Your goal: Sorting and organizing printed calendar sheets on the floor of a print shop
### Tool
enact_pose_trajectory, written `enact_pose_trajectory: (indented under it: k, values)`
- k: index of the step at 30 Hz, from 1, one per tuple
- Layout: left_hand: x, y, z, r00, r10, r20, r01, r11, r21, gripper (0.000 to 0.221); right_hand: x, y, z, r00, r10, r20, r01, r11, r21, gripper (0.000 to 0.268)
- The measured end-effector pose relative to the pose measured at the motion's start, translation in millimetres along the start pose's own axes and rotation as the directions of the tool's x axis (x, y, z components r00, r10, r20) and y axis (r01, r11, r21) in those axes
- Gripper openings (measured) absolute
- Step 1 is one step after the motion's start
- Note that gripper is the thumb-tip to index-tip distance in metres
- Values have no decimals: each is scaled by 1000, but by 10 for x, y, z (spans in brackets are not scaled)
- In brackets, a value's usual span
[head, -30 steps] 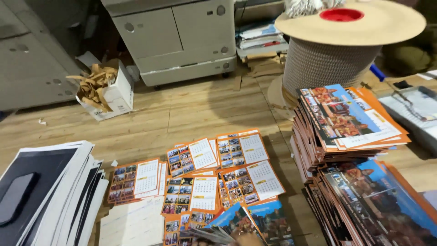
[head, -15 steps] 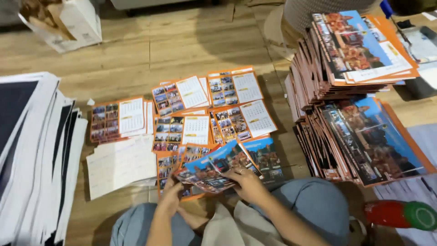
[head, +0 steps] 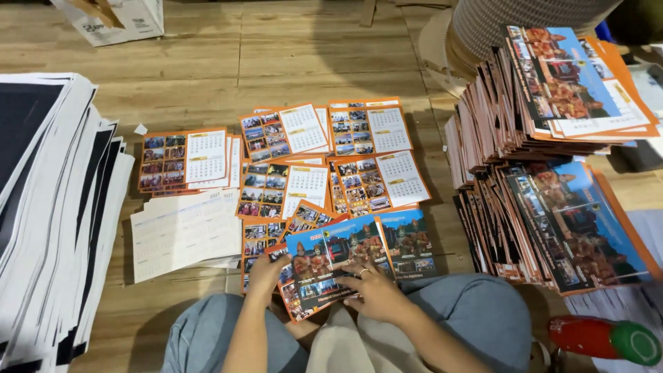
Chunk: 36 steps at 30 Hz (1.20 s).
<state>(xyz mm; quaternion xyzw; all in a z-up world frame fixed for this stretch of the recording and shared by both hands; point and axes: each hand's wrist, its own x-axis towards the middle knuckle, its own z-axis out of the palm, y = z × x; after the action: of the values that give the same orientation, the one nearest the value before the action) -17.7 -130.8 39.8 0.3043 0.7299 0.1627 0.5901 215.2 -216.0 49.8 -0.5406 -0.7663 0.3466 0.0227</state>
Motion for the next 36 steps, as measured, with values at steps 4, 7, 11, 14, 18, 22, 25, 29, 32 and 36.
enact_pose_trajectory:
  k: [4, 7, 11, 14, 18, 22, 25, 29, 32, 36]
  values:
    - [429, -281, 28, 999, 26, -31, -25, 1000, 12, 91, 44, 172, -39, 987, 115, -116, -79, 958, 276, 50]
    - [1006, -737, 22, 949, 297, -107, -298, 955, 10, 48, 224, 824, 238, 765, 181, -619, -27, 968, 250, 36]
    - [852, -688, 22, 950, 298, -93, -304, 951, -62, 53, 358, 1495, 503, 569, 662, -487, -446, 746, 494, 44]
    - [601, -574, 114, 932, 354, -76, -362, 922, -137, 46, 436, 1602, 654, 594, 719, -362, -415, 659, 628, 44]
    - [108, -134, 241, 988, 149, -43, -150, 988, -22, 88, 330, 1082, 397, 624, 754, -204, -360, 510, 781, 45]
    - [-32, -65, 228, 968, 252, -11, -252, 963, -95, 82, 287, 937, 220, 602, 791, -109, -272, 331, 904, 44]
    - [-219, -46, 221, 933, 359, 28, -356, 931, -78, 80, 227, 790, 64, 529, 839, -131, -226, 288, 931, 70]
    - [-268, -76, 240, 799, 601, -13, -597, 791, -132, 47, 52, 408, -370, 633, 773, 49, -17, -49, 999, 95]
    - [-354, -14, 206, 806, 591, -35, -589, 793, -157, 29, 144, 914, -53, 677, 725, -129, 139, 47, 989, 65]
    - [-122, -114, 129, 778, 604, -172, -587, 797, 143, 37, 81, 934, -80, 654, 625, -426, 141, 453, 880, 27]
